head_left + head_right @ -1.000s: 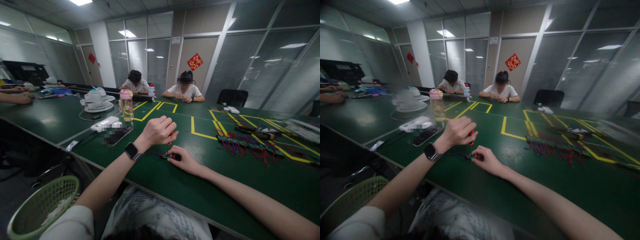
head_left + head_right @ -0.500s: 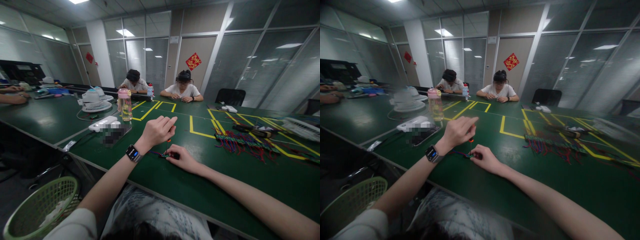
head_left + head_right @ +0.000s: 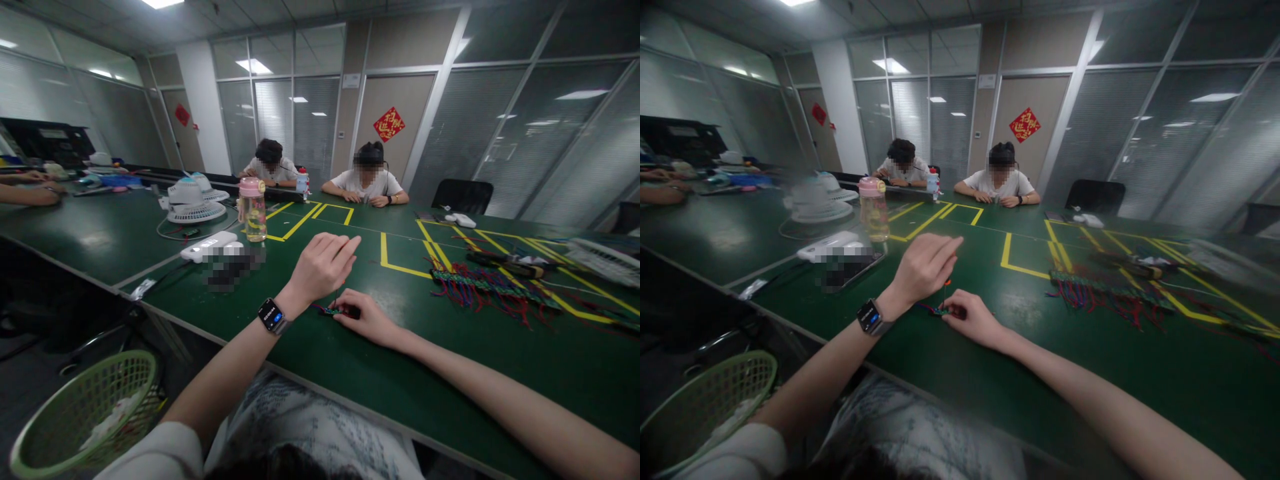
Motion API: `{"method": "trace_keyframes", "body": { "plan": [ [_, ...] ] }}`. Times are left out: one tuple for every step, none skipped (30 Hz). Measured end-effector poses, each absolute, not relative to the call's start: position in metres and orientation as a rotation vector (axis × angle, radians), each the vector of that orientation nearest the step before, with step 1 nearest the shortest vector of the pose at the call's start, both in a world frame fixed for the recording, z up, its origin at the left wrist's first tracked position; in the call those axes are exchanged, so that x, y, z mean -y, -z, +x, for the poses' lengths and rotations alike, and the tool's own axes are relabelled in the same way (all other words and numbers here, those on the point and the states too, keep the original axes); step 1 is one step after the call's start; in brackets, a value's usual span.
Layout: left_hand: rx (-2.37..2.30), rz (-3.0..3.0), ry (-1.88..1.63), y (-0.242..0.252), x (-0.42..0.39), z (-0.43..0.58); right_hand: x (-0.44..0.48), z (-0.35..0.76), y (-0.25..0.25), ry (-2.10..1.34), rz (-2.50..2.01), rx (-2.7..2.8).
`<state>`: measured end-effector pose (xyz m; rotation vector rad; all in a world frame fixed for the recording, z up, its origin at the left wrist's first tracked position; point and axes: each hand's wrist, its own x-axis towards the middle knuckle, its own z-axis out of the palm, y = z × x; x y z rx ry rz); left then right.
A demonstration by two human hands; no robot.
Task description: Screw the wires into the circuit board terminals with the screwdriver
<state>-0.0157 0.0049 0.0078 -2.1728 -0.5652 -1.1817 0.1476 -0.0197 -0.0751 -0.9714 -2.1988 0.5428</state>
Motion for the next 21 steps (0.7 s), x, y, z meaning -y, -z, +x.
{"method": "trace_keyframes", "body": {
  "plan": [
    [0.555,-2.148,1.191,-0.0079,-0.0043,-0.0159,0.0198,0.1476,0.0753,-0.542,-0.974,2.198],
    [0.544,-2.125,1.200,-0.0079,-0.0036,-0.0163,0.0199,0.1476,0.0754,-0.542,-0.977,2.199],
    [0.533,-2.105,1.207,-0.0080,-0.0030,-0.0167,0.0200,0.1476,0.0753,-0.542,-0.979,2.198],
    [0.525,-2.090,1.211,-0.0081,-0.0024,-0.0169,0.0202,0.1476,0.0751,-0.544,-0.981,2.197],
    [0.520,-2.079,1.216,-0.0080,-0.0019,-0.0171,0.0205,0.1476,0.0747,-0.545,-0.984,2.196],
    [0.516,-2.074,1.218,-0.0079,-0.0015,-0.0169,0.0207,0.1475,0.0742,-0.546,-0.986,2.196],
    [0.508,-2.073,1.219,-0.0076,-0.0012,-0.0166,0.0210,0.1474,0.0736,-0.548,-0.987,2.197],
    [0.495,-2.071,1.222,-0.0072,-0.0011,-0.0161,0.0213,0.1474,0.0731,-0.549,-0.988,2.200],
    [0.480,-2.068,1.226,-0.0066,-0.0012,-0.0155,0.0214,0.1473,0.0727,-0.550,-0.988,2.203],
    [0.464,-2.065,1.229,-0.0058,-0.0015,-0.0149,0.0215,0.1473,0.0725,-0.549,-0.989,2.206],
    [0.452,-2.064,1.232,-0.0050,-0.0019,-0.0145,0.0215,0.1473,0.0725,-0.547,-0.988,2.207],
    [0.445,-2.063,1.237,-0.0041,-0.0023,-0.0142,0.0214,0.1474,0.0728,-0.546,-0.987,2.208],
    [0.444,-2.065,1.241,-0.0031,-0.0028,-0.0142,0.0212,0.1475,0.0733,-0.543,-0.985,2.206],
    [0.447,-2.069,1.243,-0.0021,-0.0033,-0.0144,0.0209,0.1477,0.0741,-0.541,-0.983,2.206],
    [0.448,-2.070,1.244,-0.0012,-0.0036,-0.0147,0.0205,0.1479,0.0749,-0.537,-0.982,2.207],
    [0.447,-2.067,1.244,-0.0004,-0.0039,-0.0151,0.0201,0.1480,0.0759,-0.530,-0.983,2.209],
    [0.446,-2.060,1.241,0.0002,-0.0040,-0.0155,0.0197,0.1482,0.0769,-0.520,-0.985,2.212],
    [0.443,-2.051,1.236,0.0007,-0.0040,-0.0158,0.0193,0.1484,0.0778,-0.509,-0.987,2.214],
    [0.440,-2.042,1.233,0.0010,-0.0038,-0.0159,0.0190,0.1486,0.0786,-0.499,-0.990,2.214],
    [0.434,-2.039,1.234,0.0012,-0.0036,-0.0158,0.0187,0.1488,0.0791,-0.491,-0.990,2.214],
    [0.427,-2.046,1.237,0.0012,-0.0033,-0.0156,0.0186,0.1489,0.0794,-0.488,-0.990,2.214]
  ]
}}
